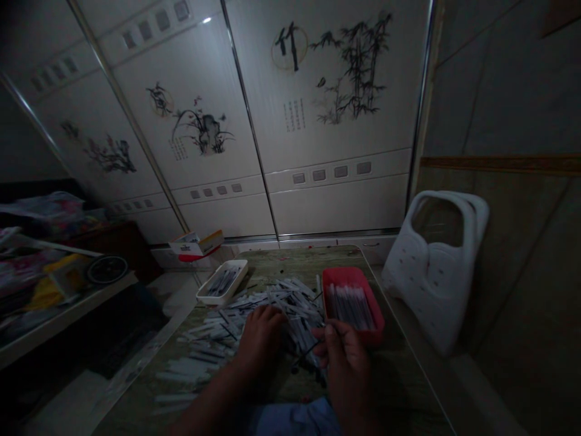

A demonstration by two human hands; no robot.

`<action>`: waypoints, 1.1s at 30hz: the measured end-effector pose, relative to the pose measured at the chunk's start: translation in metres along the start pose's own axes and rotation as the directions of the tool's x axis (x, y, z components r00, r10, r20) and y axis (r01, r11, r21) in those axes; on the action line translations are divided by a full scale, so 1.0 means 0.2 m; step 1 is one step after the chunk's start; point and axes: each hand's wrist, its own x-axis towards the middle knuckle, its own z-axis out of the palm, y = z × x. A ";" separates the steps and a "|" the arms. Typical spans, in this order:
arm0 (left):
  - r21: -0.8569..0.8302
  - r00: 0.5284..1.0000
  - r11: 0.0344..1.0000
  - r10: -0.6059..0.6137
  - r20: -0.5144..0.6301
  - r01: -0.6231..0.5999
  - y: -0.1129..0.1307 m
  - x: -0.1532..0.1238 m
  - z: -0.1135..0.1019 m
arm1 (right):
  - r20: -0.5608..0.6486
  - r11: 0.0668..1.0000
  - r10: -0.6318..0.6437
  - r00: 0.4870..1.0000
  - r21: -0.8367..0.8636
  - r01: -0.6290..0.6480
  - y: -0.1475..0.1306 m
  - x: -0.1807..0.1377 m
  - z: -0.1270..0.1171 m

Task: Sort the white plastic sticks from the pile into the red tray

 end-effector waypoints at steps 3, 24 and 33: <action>0.063 0.999 0.997 0.046 0.024 -0.047 0.00 0.04 -0.02 | -0.003 1.000 -0.003 1.000 -0.002 0.003 0.01 0.00 0.00; -0.113 0.995 0.993 0.032 -0.090 -0.043 -0.06 -0.11 -0.05 | -0.096 0.996 -0.078 0.992 0.029 0.081 -0.01 0.01 -0.02; -0.700 0.973 0.681 -0.214 0.089 0.214 -0.11 -0.38 -0.06 | -0.139 0.984 -0.054 0.989 0.160 0.076 -0.01 0.03 -0.03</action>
